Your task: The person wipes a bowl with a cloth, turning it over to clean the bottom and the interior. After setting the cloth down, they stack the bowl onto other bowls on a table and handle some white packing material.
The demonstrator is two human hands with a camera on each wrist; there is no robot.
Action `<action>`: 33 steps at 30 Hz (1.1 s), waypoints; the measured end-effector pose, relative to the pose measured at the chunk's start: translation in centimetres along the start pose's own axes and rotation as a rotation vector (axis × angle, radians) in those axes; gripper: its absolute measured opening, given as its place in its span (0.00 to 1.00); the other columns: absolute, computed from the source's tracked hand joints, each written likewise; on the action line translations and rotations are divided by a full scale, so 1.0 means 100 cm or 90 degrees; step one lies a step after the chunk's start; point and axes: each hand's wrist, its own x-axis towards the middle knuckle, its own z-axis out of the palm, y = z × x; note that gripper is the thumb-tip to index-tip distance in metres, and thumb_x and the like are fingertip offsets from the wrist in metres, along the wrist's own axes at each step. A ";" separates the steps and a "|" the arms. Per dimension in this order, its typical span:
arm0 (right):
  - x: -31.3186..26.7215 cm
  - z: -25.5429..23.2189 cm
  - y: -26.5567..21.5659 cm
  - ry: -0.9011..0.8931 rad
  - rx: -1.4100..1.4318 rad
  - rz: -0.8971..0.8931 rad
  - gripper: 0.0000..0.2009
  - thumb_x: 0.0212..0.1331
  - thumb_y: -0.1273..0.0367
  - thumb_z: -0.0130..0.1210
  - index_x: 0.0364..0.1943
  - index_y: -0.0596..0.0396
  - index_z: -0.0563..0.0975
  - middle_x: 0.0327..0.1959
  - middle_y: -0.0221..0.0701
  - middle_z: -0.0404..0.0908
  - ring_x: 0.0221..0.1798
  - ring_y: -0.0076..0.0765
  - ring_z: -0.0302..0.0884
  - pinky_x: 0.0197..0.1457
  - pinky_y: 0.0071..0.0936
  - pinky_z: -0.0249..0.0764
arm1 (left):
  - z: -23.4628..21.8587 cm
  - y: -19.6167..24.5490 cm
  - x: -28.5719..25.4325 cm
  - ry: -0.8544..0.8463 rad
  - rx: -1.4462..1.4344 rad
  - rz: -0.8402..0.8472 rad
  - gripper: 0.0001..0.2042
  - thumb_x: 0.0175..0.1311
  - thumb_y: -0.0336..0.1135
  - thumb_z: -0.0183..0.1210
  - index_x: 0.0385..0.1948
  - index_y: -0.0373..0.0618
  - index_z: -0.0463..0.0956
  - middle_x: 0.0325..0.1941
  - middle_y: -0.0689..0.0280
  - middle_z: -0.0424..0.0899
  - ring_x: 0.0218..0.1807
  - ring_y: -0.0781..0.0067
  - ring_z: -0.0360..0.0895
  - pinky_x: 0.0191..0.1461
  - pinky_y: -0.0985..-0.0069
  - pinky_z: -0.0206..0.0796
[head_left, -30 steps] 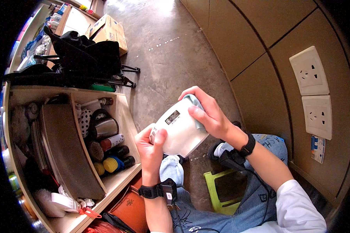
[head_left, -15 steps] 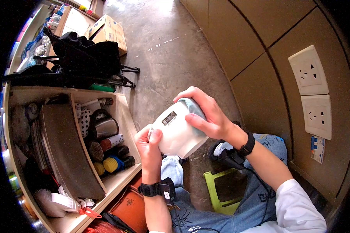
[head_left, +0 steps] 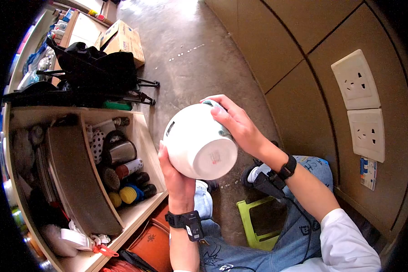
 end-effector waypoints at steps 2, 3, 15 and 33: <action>0.003 0.003 0.010 0.026 0.019 0.010 0.20 0.75 0.58 0.45 0.56 0.60 0.74 0.49 0.31 0.79 0.53 0.22 0.73 0.58 0.22 0.68 | -0.006 -0.006 0.005 -0.030 -0.091 -0.017 0.30 0.76 0.59 0.42 0.65 0.42 0.67 0.63 0.59 0.78 0.62 0.62 0.76 0.67 0.62 0.68; 0.004 0.004 0.015 0.051 0.038 0.019 0.19 0.75 0.58 0.44 0.55 0.60 0.74 0.49 0.30 0.79 0.53 0.21 0.73 0.58 0.22 0.68 | -0.006 -0.009 0.007 -0.030 -0.091 -0.018 0.30 0.76 0.59 0.42 0.65 0.42 0.67 0.63 0.59 0.78 0.62 0.62 0.76 0.67 0.62 0.68; -0.003 0.023 0.045 0.241 0.057 0.130 0.25 0.72 0.50 0.48 0.51 0.62 0.77 0.48 0.41 0.83 0.54 0.33 0.78 0.60 0.32 0.70 | -0.004 -0.024 0.012 0.073 -0.170 -0.068 0.31 0.75 0.62 0.41 0.66 0.46 0.68 0.68 0.59 0.74 0.69 0.59 0.70 0.75 0.57 0.59; -0.008 0.020 0.022 0.217 0.300 0.406 0.26 0.71 0.47 0.41 0.53 0.51 0.80 0.54 0.32 0.83 0.57 0.31 0.75 0.63 0.30 0.66 | 0.014 0.003 0.002 -0.065 -0.153 -0.076 0.27 0.78 0.52 0.42 0.66 0.40 0.66 0.67 0.55 0.75 0.66 0.57 0.74 0.71 0.57 0.64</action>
